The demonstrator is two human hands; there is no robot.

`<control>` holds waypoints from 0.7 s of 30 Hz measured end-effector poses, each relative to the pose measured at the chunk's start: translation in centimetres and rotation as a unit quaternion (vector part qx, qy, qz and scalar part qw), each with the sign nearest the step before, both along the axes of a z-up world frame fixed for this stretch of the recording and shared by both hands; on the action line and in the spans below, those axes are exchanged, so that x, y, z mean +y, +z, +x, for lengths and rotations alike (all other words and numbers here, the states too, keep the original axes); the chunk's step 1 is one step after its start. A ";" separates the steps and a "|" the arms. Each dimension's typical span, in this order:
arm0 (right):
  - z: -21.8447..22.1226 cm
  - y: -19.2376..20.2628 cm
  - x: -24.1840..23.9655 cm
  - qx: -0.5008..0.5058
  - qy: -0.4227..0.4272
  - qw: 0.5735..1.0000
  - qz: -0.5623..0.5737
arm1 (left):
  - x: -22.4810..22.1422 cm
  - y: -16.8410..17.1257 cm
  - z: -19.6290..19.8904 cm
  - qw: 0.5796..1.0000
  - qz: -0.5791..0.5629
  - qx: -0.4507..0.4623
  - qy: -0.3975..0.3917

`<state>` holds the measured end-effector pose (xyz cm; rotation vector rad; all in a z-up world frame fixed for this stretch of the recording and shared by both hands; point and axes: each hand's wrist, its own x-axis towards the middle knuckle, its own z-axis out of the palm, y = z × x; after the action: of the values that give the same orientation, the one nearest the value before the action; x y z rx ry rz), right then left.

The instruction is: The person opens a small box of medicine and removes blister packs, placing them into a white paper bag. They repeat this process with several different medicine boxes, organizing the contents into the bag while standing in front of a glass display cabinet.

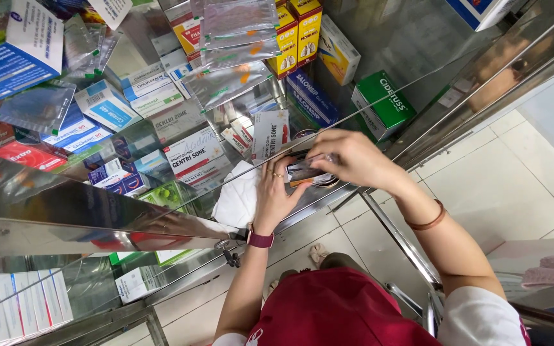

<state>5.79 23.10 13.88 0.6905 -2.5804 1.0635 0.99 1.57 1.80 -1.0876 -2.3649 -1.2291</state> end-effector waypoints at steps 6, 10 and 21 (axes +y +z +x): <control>-0.7 -0.4 -3.4 -0.025 -0.029 0.956 0.291 | 0.0 -0.3 0.1 1.000 0.004 -0.004 0.002; -1.7 -3.1 -4.0 0.049 -0.045 0.945 0.320 | 0.0 -1.3 0.1 0.999 0.029 -0.018 0.004; -2.8 -4.3 -3.5 -0.016 -0.092 0.927 0.364 | 0.0 -1.8 0.0 0.999 0.020 -0.035 0.009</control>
<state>2.98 19.59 9.53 0.5492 -2.9789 0.0213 1.03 1.53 -0.02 -1.0248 -2.3847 -1.3235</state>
